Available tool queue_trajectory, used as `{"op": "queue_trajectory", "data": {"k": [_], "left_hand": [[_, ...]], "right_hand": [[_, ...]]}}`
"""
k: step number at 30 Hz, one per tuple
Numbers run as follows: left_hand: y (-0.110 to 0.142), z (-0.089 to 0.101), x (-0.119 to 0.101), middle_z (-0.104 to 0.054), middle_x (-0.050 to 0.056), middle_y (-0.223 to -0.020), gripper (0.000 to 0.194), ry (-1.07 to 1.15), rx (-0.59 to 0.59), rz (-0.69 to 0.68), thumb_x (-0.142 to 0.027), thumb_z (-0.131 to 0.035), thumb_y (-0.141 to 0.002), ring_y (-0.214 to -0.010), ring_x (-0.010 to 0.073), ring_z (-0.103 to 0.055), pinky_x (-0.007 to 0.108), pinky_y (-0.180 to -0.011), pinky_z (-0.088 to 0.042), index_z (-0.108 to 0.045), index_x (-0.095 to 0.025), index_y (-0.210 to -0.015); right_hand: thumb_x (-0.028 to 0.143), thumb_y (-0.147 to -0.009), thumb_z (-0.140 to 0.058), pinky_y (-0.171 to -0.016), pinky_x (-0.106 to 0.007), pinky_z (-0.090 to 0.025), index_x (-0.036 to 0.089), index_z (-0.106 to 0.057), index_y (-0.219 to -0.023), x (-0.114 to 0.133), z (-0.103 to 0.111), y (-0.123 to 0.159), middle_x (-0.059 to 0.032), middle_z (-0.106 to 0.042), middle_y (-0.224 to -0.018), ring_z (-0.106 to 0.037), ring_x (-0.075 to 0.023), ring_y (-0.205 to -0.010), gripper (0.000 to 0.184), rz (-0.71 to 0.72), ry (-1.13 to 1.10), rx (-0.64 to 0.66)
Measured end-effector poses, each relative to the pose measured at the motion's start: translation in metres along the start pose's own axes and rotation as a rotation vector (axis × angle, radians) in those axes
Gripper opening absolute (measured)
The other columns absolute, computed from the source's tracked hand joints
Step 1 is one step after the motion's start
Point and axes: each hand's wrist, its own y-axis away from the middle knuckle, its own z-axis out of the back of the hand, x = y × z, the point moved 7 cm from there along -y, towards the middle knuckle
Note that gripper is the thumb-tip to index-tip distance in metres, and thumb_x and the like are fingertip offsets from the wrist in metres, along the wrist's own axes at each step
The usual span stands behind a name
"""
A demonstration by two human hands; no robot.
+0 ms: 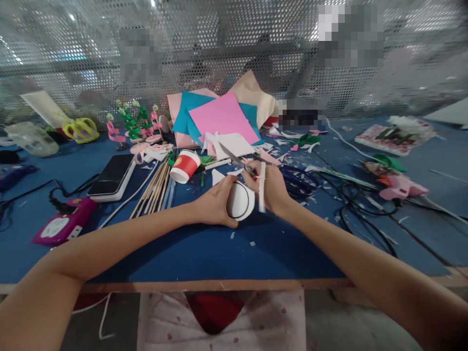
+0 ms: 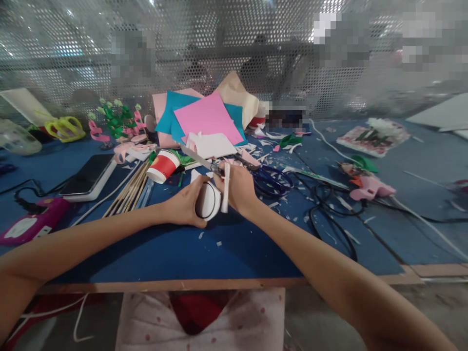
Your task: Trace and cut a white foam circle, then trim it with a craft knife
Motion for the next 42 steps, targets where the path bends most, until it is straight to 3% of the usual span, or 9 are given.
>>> {"op": "queue_trajectory", "data": {"k": [4,10,14,18,23,27,32,36,42], "left_hand": [[0.001,0.003,0.004,-0.045,0.017,-0.118,0.088,0.025,-0.045,0.11,-0.026,-0.075,-0.053,-0.112,0.0331,-0.048,0.046,-0.097,-0.041,-0.025,-0.011,-0.124],[-0.003,0.021,0.02,-0.045,0.016,-0.12,0.088,0.166,-0.291,0.163,-0.035,-0.079,-0.053,-0.115,0.0339,-0.045,0.051,-0.099,-0.037,-0.027,-0.014,-0.121],[-0.003,0.026,0.027,-0.044,0.017,-0.122,0.087,0.231,-0.36,0.192,-0.037,-0.079,-0.054,-0.118,0.0341,-0.043,0.051,-0.101,-0.035,-0.026,-0.013,-0.12],[-0.002,0.03,0.031,-0.042,0.019,-0.125,0.089,0.242,-0.404,0.246,-0.037,-0.079,-0.055,-0.122,0.0349,-0.04,0.052,-0.104,-0.033,-0.026,-0.012,-0.122],[-0.001,0.03,0.033,-0.043,0.017,-0.125,0.089,0.248,-0.431,0.234,-0.04,-0.079,-0.056,-0.123,0.0353,-0.041,0.053,-0.105,-0.032,-0.027,-0.014,-0.123],[-0.001,0.032,0.036,-0.041,0.017,-0.127,0.088,0.22,-0.476,0.216,-0.038,-0.079,-0.057,-0.125,0.0353,-0.039,0.054,-0.107,-0.03,-0.028,-0.013,-0.124],[-0.002,0.033,0.034,-0.038,0.015,-0.129,0.085,0.228,-0.494,0.098,-0.038,-0.078,-0.059,-0.128,0.0333,-0.034,0.053,-0.108,-0.03,-0.029,-0.017,-0.125],[-0.002,0.03,0.026,-0.036,0.016,-0.13,0.086,0.211,-0.447,0.017,-0.038,-0.078,-0.059,-0.127,0.0328,-0.035,0.051,-0.105,-0.036,-0.027,-0.018,-0.126],[-0.001,0.03,0.023,-0.038,0.016,-0.129,0.084,0.286,-0.45,0.04,-0.036,-0.078,-0.059,-0.12,0.0307,-0.042,0.047,-0.098,-0.043,-0.029,-0.017,-0.124]], "right_hand": [[0.026,-0.083,-0.041,-0.058,-0.027,-0.037,0.015,-0.062,-0.082,-0.01,0.006,-0.004,-0.009,-0.064,-0.07,-0.057,-0.0202,-0.065,0.024,-0.056,-0.012,-0.09],[0.041,-0.086,-0.041,-0.055,-0.028,-0.037,0.016,-0.056,-0.077,-0.018,0.008,-0.007,-0.0071,-0.058,-0.062,-0.056,-0.0201,-0.06,0.03,-0.058,-0.004,-0.156],[0.046,-0.087,-0.041,-0.062,-0.034,-0.044,0.013,-0.052,-0.089,-0.014,0.014,-0.009,-0.011,-0.059,-0.073,-0.058,-0.0237,-0.069,0.035,0.029,-0.017,-0.237],[0.031,-0.09,-0.037,-0.076,-0.044,-0.045,0.01,-0.048,-0.107,-0.004,0.023,-0.008,-0.0172,-0.056,-0.093,-0.055,-0.0286,-0.09,0.029,0.18,0.116,-0.329],[0.013,-0.089,-0.03,-0.08,-0.051,-0.04,0.016,-0.049,-0.114,-0.01,0.027,-0.01,-0.0163,-0.053,-0.096,-0.05,-0.0317,-0.096,0.032,0.11,0.308,-0.318],[0.014,-0.086,-0.035,-0.079,-0.048,-0.041,0.014,-0.047,-0.115,-0.022,0.024,-0.014,-0.0166,-0.053,-0.098,-0.049,-0.031,-0.097,0.031,0.062,0.247,-0.301],[0.031,-0.086,-0.041,-0.068,-0.035,-0.042,0.016,-0.051,-0.092,-0.024,0.013,-0.015,-0.0115,-0.058,-0.084,-0.053,-0.0239,-0.081,0.019,0.154,0.1,-0.255],[0.035,-0.08,-0.041,-0.056,-0.029,-0.035,0.021,-0.043,-0.068,-0.016,0.014,-0.011,-0.0042,-0.053,-0.062,-0.049,-0.0181,-0.062,0.018,0.266,0.055,-0.232],[0.027,-0.07,-0.043,-0.057,-0.03,-0.034,0.023,-0.038,-0.067,-0.006,0.012,-0.008,-0.0039,-0.05,-0.06,-0.045,-0.0186,-0.06,0.007,0.37,0.008,-0.146]]}}
